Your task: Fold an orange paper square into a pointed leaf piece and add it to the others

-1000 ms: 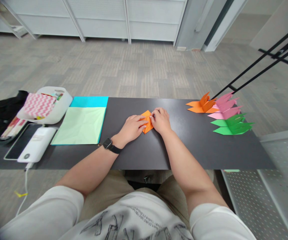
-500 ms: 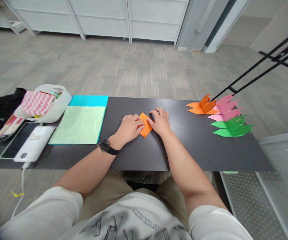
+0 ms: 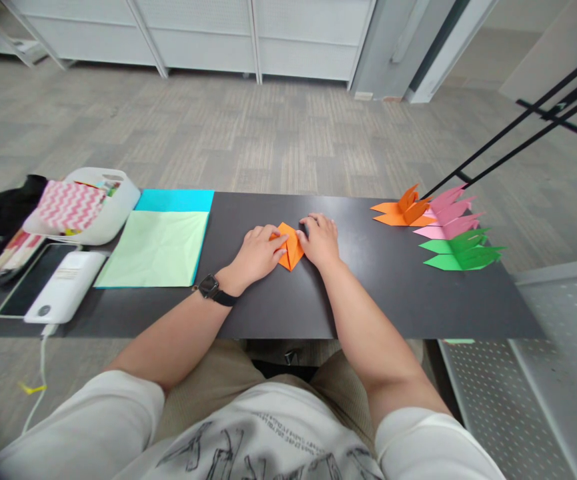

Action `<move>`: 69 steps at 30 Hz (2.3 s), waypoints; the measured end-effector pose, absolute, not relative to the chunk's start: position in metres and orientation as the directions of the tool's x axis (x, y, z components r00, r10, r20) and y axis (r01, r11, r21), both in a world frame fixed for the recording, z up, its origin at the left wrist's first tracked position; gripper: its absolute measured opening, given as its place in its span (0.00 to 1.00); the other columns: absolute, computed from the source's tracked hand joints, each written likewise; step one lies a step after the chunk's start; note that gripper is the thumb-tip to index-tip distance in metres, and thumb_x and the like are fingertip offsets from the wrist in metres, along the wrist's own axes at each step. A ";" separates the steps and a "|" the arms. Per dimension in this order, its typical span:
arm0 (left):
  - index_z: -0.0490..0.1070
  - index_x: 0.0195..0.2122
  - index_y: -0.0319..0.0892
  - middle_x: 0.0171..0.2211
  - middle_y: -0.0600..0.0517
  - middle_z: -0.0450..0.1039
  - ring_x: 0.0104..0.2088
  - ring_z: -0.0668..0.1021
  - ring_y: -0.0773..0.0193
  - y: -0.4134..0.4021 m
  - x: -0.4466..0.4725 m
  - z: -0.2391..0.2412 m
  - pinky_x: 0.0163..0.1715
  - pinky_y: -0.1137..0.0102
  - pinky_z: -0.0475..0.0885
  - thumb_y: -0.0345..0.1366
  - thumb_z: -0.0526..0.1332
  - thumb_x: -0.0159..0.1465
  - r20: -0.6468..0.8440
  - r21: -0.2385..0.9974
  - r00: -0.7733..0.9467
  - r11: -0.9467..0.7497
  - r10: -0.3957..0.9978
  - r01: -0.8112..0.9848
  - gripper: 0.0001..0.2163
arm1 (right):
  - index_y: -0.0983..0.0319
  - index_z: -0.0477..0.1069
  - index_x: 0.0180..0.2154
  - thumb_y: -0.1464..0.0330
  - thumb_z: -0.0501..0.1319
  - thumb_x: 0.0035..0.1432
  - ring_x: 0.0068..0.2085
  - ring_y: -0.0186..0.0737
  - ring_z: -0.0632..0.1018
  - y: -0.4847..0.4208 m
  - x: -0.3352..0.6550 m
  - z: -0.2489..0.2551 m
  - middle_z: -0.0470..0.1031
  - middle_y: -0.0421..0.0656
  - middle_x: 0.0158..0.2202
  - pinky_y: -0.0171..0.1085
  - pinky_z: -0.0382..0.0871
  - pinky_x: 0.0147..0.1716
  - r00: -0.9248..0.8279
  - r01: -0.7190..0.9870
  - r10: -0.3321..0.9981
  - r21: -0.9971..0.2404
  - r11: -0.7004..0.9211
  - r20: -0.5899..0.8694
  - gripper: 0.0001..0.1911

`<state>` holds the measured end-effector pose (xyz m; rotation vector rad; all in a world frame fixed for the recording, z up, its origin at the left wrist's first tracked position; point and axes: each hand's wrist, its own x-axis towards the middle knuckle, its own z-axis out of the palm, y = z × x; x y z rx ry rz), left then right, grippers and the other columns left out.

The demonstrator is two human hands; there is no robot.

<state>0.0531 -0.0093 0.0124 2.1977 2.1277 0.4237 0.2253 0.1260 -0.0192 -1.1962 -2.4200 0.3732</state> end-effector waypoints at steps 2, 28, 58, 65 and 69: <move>0.76 0.64 0.48 0.61 0.43 0.71 0.58 0.71 0.47 -0.008 0.053 0.011 0.59 0.52 0.67 0.39 0.62 0.75 0.152 0.219 0.012 -0.046 0.988 0.975 0.18 | 0.56 0.78 0.55 0.62 0.61 0.69 0.66 0.59 0.73 0.126 0.225 -0.018 0.75 0.53 0.64 0.64 0.60 0.70 -0.541 0.691 0.803 -0.413 0.594 0.249 0.16; 0.77 0.63 0.51 0.62 0.46 0.71 0.58 0.71 0.48 -0.009 0.046 0.013 0.60 0.51 0.66 0.37 0.58 0.76 0.151 0.270 0.018 -0.059 0.988 0.961 0.17 | 0.53 0.63 0.74 0.47 0.72 0.60 0.80 0.70 0.49 0.114 0.244 0.002 0.50 0.55 0.80 0.73 0.41 0.75 -0.714 0.671 0.696 -0.354 0.652 -0.073 0.47; 0.76 0.64 0.49 0.63 0.44 0.69 0.60 0.70 0.44 -0.013 0.048 0.017 0.63 0.51 0.65 0.59 0.71 0.65 0.129 0.297 0.063 -0.099 0.990 0.950 0.31 | 0.56 0.58 0.77 0.41 0.70 0.57 0.80 0.73 0.49 0.113 0.246 -0.001 0.50 0.58 0.80 0.74 0.41 0.74 -0.654 0.727 0.755 -0.324 0.606 -0.055 0.55; 0.76 0.64 0.49 0.63 0.43 0.69 0.60 0.70 0.44 -0.012 0.048 0.018 0.62 0.51 0.65 0.58 0.72 0.64 0.103 0.294 0.060 -0.088 0.993 0.952 0.31 | 0.60 0.61 0.75 0.45 0.69 0.60 0.79 0.70 0.53 0.122 0.243 -0.008 0.53 0.58 0.79 0.70 0.43 0.75 -0.594 0.749 0.804 -0.374 0.547 -0.013 0.50; 0.75 0.65 0.49 0.63 0.43 0.68 0.60 0.69 0.43 -0.012 0.049 0.018 0.63 0.51 0.65 0.58 0.71 0.64 0.108 0.284 0.066 -0.095 0.992 0.954 0.31 | 0.59 0.65 0.72 0.48 0.66 0.63 0.77 0.67 0.58 0.129 0.240 -0.016 0.59 0.57 0.77 0.69 0.48 0.75 -0.542 0.755 0.837 -0.393 0.524 0.075 0.42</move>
